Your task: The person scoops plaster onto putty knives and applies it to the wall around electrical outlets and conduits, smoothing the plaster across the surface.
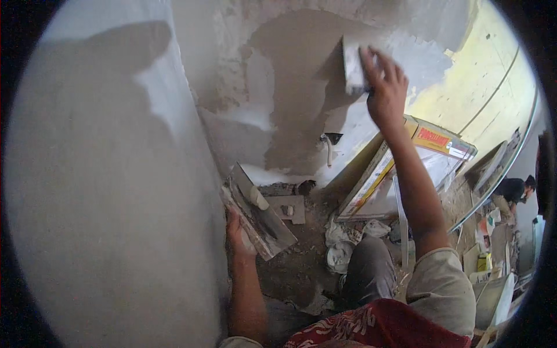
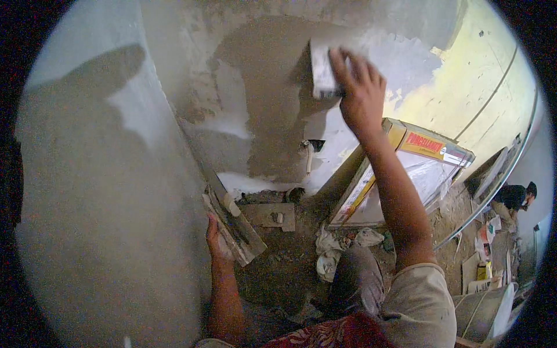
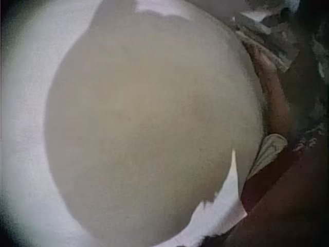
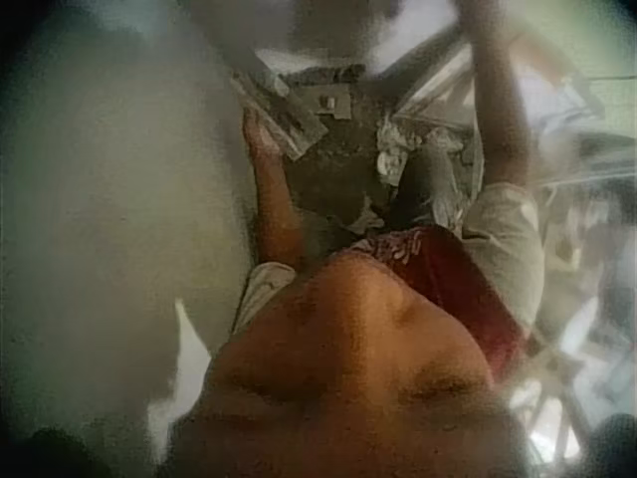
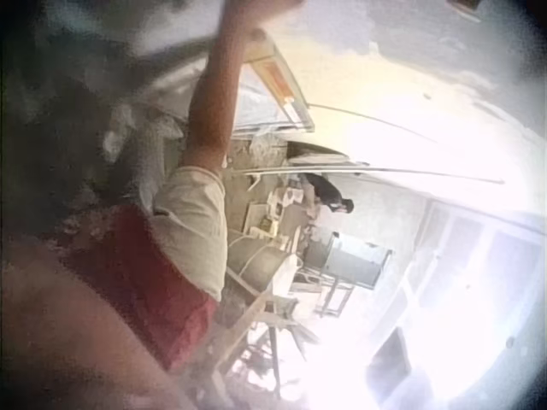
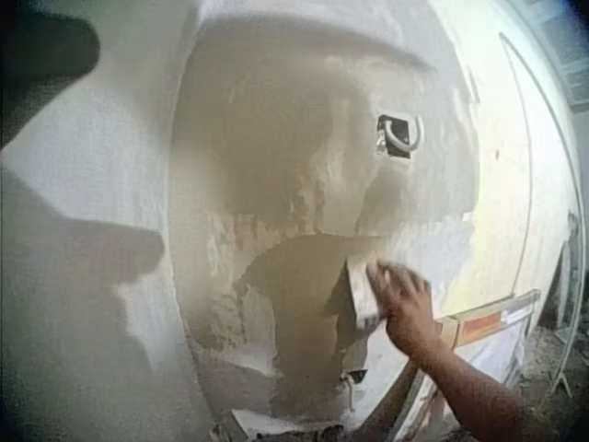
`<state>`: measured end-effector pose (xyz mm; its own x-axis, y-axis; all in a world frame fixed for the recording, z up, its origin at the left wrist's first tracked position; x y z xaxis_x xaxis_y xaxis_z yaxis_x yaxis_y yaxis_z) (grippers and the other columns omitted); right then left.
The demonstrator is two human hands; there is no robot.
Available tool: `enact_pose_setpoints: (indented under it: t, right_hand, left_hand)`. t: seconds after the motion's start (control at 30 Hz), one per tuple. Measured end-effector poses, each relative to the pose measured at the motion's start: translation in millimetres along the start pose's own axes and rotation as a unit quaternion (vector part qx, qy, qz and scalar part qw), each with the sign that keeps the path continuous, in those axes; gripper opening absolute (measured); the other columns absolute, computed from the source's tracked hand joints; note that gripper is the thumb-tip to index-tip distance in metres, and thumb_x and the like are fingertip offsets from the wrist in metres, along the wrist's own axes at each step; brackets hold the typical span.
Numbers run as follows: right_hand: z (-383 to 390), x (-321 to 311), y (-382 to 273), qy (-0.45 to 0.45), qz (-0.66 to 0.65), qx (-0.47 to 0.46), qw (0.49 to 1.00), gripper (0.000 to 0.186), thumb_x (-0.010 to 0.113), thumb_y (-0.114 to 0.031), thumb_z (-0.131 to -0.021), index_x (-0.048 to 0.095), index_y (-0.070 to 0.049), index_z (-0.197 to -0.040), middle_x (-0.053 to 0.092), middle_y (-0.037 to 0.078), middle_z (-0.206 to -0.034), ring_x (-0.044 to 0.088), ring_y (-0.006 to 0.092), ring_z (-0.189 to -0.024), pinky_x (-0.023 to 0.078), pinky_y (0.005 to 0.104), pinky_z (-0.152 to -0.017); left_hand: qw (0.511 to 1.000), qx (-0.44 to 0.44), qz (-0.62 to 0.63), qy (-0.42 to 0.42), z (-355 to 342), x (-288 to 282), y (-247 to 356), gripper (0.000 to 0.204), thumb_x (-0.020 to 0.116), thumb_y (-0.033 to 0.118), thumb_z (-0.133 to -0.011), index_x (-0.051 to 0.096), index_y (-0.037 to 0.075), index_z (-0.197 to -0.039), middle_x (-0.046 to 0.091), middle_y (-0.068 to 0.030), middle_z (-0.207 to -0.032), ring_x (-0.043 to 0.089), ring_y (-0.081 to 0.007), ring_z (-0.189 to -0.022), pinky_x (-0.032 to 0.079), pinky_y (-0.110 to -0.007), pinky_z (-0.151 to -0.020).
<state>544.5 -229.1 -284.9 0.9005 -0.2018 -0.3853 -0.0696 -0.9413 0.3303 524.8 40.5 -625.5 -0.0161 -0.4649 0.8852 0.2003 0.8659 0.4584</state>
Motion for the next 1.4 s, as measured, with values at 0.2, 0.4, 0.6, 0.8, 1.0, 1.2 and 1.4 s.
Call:
enact_pose_setpoints:
  t: [0.2,0.4,0.6,0.8,1.0,1.2,1.4]
  right_hand:
    - [139.8,43.1,-27.5,-0.199,-0.012,-0.094,0.975,0.066,0.049,0.000,-0.075,0.042,-0.022,-0.137,0.046,0.003,-0.134,0.044,0.0263,-0.121,0.035,0.0435,-0.094]
    - [36.5,-15.6,-43.3,-0.059,-0.047,-0.030,0.997,0.062,0.049,-0.001,-0.075,0.046,-0.021,-0.134,0.049,0.005,-0.130,0.048,0.0266,-0.113,0.036,0.0411,-0.091]
    - [-57.7,-19.1,-79.5,0.038,0.025,-0.086,0.995,0.060,0.053,-0.007,-0.076,0.045,-0.024,-0.133,0.049,0.002,-0.129,0.047,0.0260,-0.113,0.037,0.0439,-0.091]
    - [97.9,64.3,-127.6,-0.150,-0.026,0.006,0.988,0.068,0.049,-0.001,-0.079,0.035,-0.027,-0.141,0.041,0.003,-0.138,0.042,0.0283,-0.120,0.034,0.0485,-0.096]
    - [167.7,78.3,-177.6,-0.269,-0.160,0.054,0.948,0.068,0.047,-0.001,-0.078,0.033,-0.019,-0.142,0.043,0.010,-0.134,0.045,0.0336,-0.117,0.033,0.0454,-0.099]
    - [163.1,77.4,-152.9,-0.016,-0.429,0.270,0.862,0.075,0.040,0.015,-0.067,0.033,-0.003,-0.140,0.041,0.023,-0.131,0.038,0.0377,-0.123,0.024,0.0438,-0.107]
    - [172.3,122.8,-128.8,0.068,-0.309,0.538,0.781,0.086,0.047,0.011,-0.061,0.020,0.003,-0.142,0.026,0.026,-0.141,0.025,0.0403,-0.131,0.015,0.0446,-0.111]
  left_hand:
    - [0.999,-0.013,-0.004,0.031,-2.7,-13.4,-3.0,0.055,0.048,0.043,-0.093,0.041,0.008,-0.133,0.052,-0.0096,-0.125,0.051,-0.0268,-0.112,0.041,-0.042,-0.095]
    - [1.000,-0.014,0.009,0.024,-6.7,-27.4,-9.8,0.055,0.051,0.038,-0.093,0.038,0.006,-0.135,0.049,-0.0118,-0.127,0.050,-0.0284,-0.114,0.043,-0.046,-0.094]
    - [0.999,-0.018,0.037,-0.023,3.5,10.0,-5.6,0.050,0.049,0.036,-0.093,0.039,0.008,-0.134,0.052,-0.0115,-0.124,0.052,-0.0291,-0.112,0.044,-0.047,-0.092]
    - [0.999,-0.030,0.036,0.011,6.5,9.0,-1.8,0.050,0.047,0.035,-0.095,0.037,0.008,-0.135,0.048,-0.0125,-0.129,0.048,-0.0290,-0.116,0.041,-0.047,-0.095]
    - [1.000,-0.019,0.013,0.017,0.2,-20.6,-1.5,0.055,0.048,0.045,-0.093,0.042,0.007,-0.132,0.054,-0.0085,-0.121,0.053,-0.0246,-0.107,0.045,-0.039,-0.090]
    - [1.000,-0.018,0.013,0.011,11.7,11.2,10.8,0.049,0.046,0.042,-0.094,0.046,0.007,-0.129,0.055,-0.0070,-0.120,0.054,-0.0231,-0.106,0.044,-0.038,-0.091]
    - [0.998,-0.020,-0.016,0.054,9.9,-1.4,1.9,0.056,0.046,0.042,-0.094,0.038,0.006,-0.136,0.047,-0.0120,-0.130,0.046,-0.0285,-0.117,0.037,-0.043,-0.098]
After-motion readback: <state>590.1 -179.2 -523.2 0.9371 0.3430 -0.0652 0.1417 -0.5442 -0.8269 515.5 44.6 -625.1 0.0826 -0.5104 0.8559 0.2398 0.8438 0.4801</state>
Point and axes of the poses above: each hand's wrist, its own z-axis away from the middle knuckle, its own x-axis out of the palm, y = z × x, the point moved 8 cm from there along -z, towards the middle knuckle
